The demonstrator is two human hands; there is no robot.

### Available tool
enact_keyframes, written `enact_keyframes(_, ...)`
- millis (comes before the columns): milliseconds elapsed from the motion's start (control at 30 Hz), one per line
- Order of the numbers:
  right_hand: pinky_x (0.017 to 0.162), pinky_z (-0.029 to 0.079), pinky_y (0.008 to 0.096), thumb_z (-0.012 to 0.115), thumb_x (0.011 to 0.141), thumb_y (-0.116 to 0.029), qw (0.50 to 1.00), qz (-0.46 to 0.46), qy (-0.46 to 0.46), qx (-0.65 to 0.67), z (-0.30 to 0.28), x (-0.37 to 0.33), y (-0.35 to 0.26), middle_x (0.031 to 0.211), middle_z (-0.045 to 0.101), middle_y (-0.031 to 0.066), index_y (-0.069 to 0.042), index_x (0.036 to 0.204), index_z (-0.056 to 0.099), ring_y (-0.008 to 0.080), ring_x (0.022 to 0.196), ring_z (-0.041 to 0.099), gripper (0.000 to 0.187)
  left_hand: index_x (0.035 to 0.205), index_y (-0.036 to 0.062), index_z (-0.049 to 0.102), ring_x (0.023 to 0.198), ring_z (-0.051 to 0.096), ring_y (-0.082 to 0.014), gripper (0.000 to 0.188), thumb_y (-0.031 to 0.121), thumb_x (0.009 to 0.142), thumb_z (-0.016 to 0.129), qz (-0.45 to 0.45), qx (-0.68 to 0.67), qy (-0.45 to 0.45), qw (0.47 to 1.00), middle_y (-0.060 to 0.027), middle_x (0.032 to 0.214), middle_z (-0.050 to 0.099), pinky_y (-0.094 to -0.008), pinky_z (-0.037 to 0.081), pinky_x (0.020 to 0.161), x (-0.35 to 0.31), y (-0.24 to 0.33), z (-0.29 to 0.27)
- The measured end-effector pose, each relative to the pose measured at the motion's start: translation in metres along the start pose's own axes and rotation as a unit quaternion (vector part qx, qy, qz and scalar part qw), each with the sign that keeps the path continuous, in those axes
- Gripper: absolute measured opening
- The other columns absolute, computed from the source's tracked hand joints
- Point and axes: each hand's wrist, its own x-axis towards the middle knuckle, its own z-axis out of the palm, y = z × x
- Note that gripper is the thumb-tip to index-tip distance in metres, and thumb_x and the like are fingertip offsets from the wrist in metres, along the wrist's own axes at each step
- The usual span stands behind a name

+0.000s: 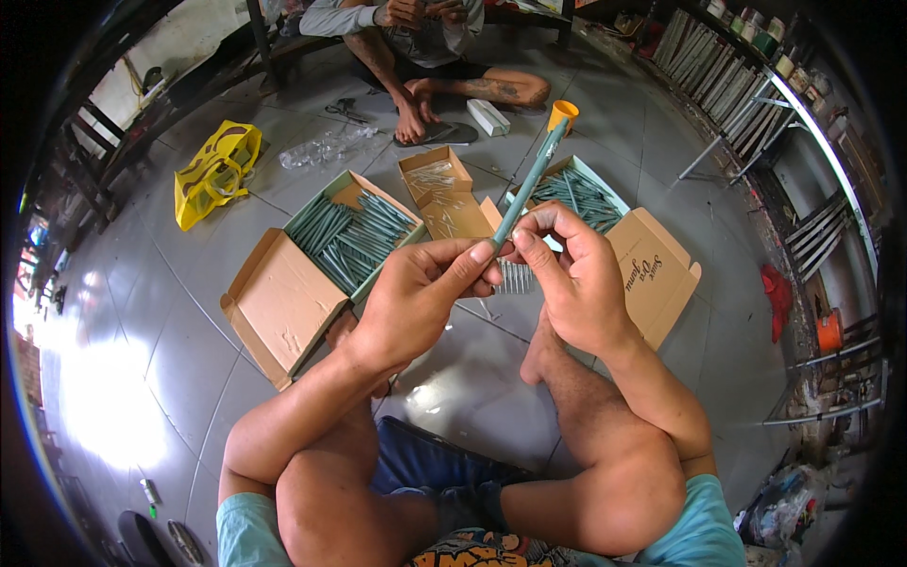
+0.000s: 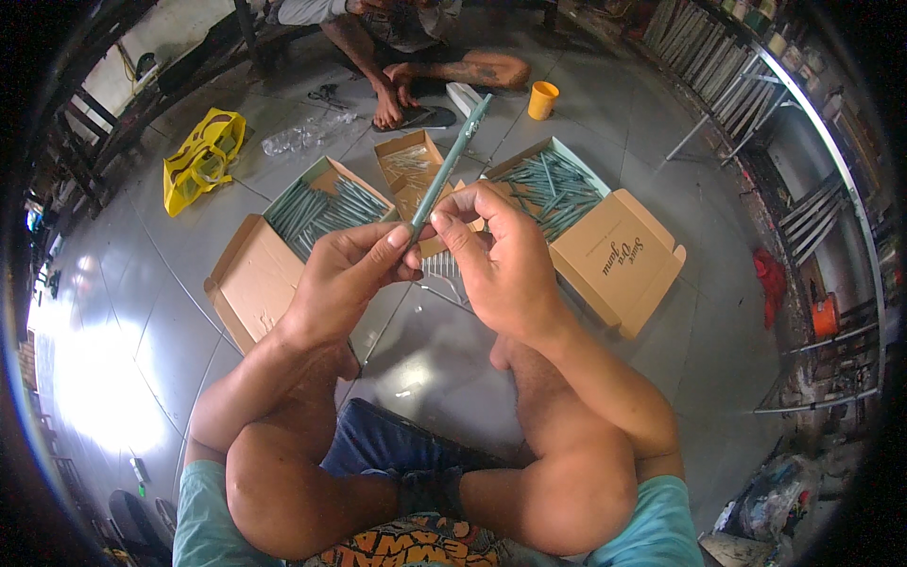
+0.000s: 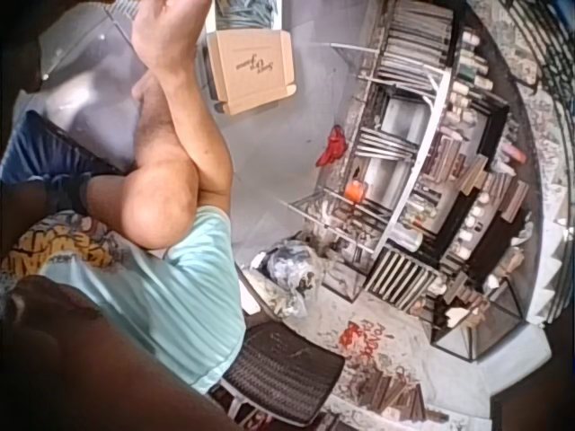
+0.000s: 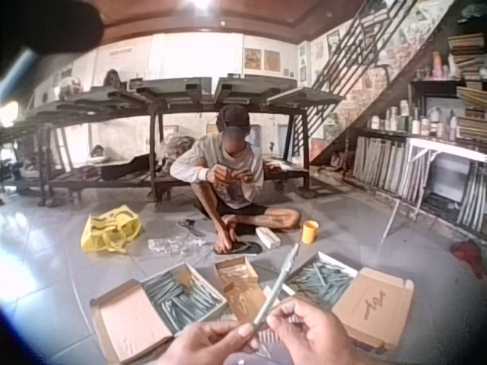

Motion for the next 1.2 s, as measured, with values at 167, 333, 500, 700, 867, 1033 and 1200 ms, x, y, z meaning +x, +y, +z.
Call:
enact_keyframes(167, 0.071, 0.052, 0.0266, 0.061, 0.096, -0.012, 0.999, -0.026, 0.006, -0.032, -0.002, 0.001, 0.007, 0.093, 0.063, 0.0067, 0.0, 0.097, 0.061, 0.0141, 0.086, 0.065, 0.012, 0.126, -0.005, 0.061, 0.087, 0.058, -0.0076, 0.039, 0.025, 0.103, 0.055, -0.009, -0.006, 0.0, 1.0, -0.0005, 0.091, 0.062, -0.0246, 0.05, 0.085, -0.001, 0.002, -0.001)
enact_keyframes(333, 0.072, 0.051, 0.0299, 0.062, 0.096, -0.014, 0.995, -0.038, 0.016, -0.091, -0.004, 0.001, 0.003, 0.093, 0.064, 0.0079, -0.001, 0.096, 0.061, 0.0177, 0.085, 0.065, 0.013, 0.125, -0.0061, 0.061, 0.086, 0.058, -0.0083, 0.039, 0.025, 0.103, 0.055, -0.012, -0.015, -0.007, 1.0, -0.0009, 0.09, 0.062, -0.0246, 0.05, 0.084, -0.001, 0.003, -0.001)
enact_keyframes(500, 0.071, 0.049, 0.0308, 0.062, 0.095, -0.012, 0.992, -0.054, 0.018, -0.112, -0.004, 0.002, 0.001, 0.091, 0.063, 0.0087, 0.0, 0.095, 0.06, 0.0192, 0.083, 0.063, 0.012, 0.124, -0.007, 0.061, 0.085, 0.059, -0.0089, 0.039, 0.025, 0.103, 0.055, -0.016, -0.024, -0.003, 1.0, -0.0013, 0.09, 0.062, -0.0259, 0.052, 0.085, -0.002, 0.002, -0.001)
enact_keyframes(700, 0.071, 0.048, 0.0303, 0.061, 0.095, -0.01, 0.984, -0.087, 0.028, -0.153, -0.007, 0.003, -0.004, 0.09, 0.061, 0.0086, 0.001, 0.096, 0.06, 0.0191, 0.082, 0.062, 0.011, 0.123, -0.0068, 0.062, 0.085, 0.059, -0.0089, 0.038, 0.024, 0.103, 0.055, -0.02, -0.03, -0.008, 0.999, -0.0011, 0.09, 0.061, -0.0265, 0.052, 0.086, -0.002, 0.003, 0.0)
enact_keyframes(867, 0.07, 0.048, 0.0305, 0.061, 0.095, -0.01, 0.983, -0.094, 0.037, -0.152, -0.006, 0.003, -0.002, 0.09, 0.06, 0.0085, 0.0, 0.096, 0.06, 0.0187, 0.082, 0.062, 0.01, 0.123, -0.0068, 0.062, 0.085, 0.059, -0.0086, 0.037, 0.024, 0.103, 0.055, -0.026, -0.027, -0.006, 0.999, -0.0006, 0.09, 0.062, -0.026, 0.052, 0.085, -0.003, 0.004, -0.001)
enact_keyframes(1033, 0.069, 0.048, 0.0304, 0.061, 0.095, -0.009, 0.979, -0.099, 0.041, -0.174, -0.009, 0.003, -0.004, 0.09, 0.06, 0.0079, 0.0, 0.095, 0.06, 0.0184, 0.081, 0.062, 0.009, 0.123, -0.0067, 0.062, 0.085, 0.059, -0.0082, 0.037, 0.024, 0.103, 0.055, -0.03, -0.026, -0.012, 0.999, -0.0008, 0.089, 0.062, -0.0254, 0.052, 0.085, -0.002, 0.003, -0.001)
enact_keyframes(1200, 0.069, 0.048, 0.0303, 0.061, 0.094, -0.008, 0.976, -0.102, 0.043, -0.186, -0.01, 0.003, -0.005, 0.09, 0.061, 0.0077, 0.0, 0.096, 0.059, 0.0182, 0.08, 0.062, 0.008, 0.123, -0.0064, 0.062, 0.085, 0.06, -0.0086, 0.037, 0.024, 0.103, 0.054, -0.033, -0.016, -0.02, 0.999, -0.0011, 0.09, 0.062, -0.0255, 0.052, 0.085, -0.003, 0.003, -0.004)
